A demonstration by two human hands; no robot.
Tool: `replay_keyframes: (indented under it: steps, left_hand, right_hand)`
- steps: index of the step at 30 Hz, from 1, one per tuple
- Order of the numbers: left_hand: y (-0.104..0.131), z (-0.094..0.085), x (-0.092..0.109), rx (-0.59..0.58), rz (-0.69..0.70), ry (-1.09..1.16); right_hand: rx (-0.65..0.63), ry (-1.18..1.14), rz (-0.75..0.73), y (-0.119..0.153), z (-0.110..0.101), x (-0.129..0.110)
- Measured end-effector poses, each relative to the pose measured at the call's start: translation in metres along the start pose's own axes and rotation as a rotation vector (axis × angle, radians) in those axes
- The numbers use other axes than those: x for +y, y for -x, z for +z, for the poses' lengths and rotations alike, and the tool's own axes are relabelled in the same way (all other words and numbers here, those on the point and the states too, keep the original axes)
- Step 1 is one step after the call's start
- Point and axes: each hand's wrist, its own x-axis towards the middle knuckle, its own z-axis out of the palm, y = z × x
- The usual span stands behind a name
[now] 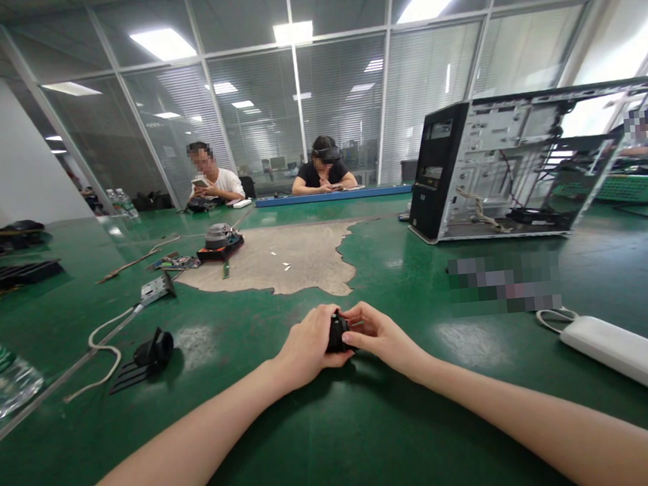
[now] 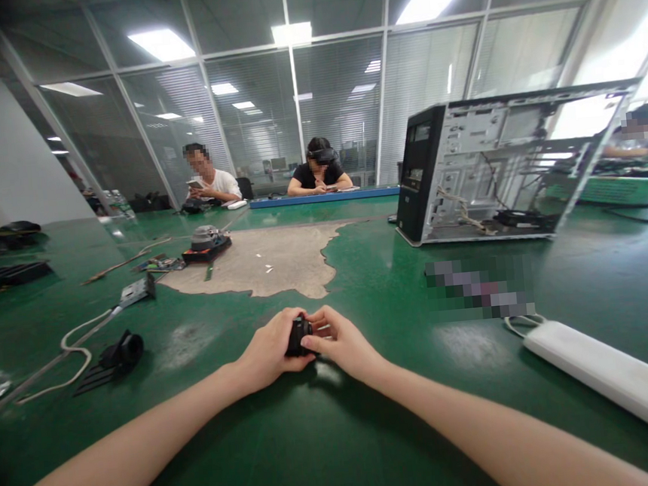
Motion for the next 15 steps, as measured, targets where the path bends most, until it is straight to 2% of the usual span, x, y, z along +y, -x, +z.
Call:
replay_keyframes:
  steps: [7,12,15]
  left_hand:
    - [-0.0003,-0.0023,0.0026,-0.002,-0.002,-0.013]
    - [-0.0007,-0.0006,0.0007,0.001,0.009,-0.012]
    - [-0.0002,-0.0003,-0.0002,0.005,0.017,-0.011]
  right_hand:
    - [0.000,-0.103,-0.001,-0.0004,0.0007,0.0010]
    - [0.011,-0.005,0.001,-0.0010,-0.0003,0.0027]
    - [-0.026,-0.002,0.016,0.0003,-0.0017,0.0002]
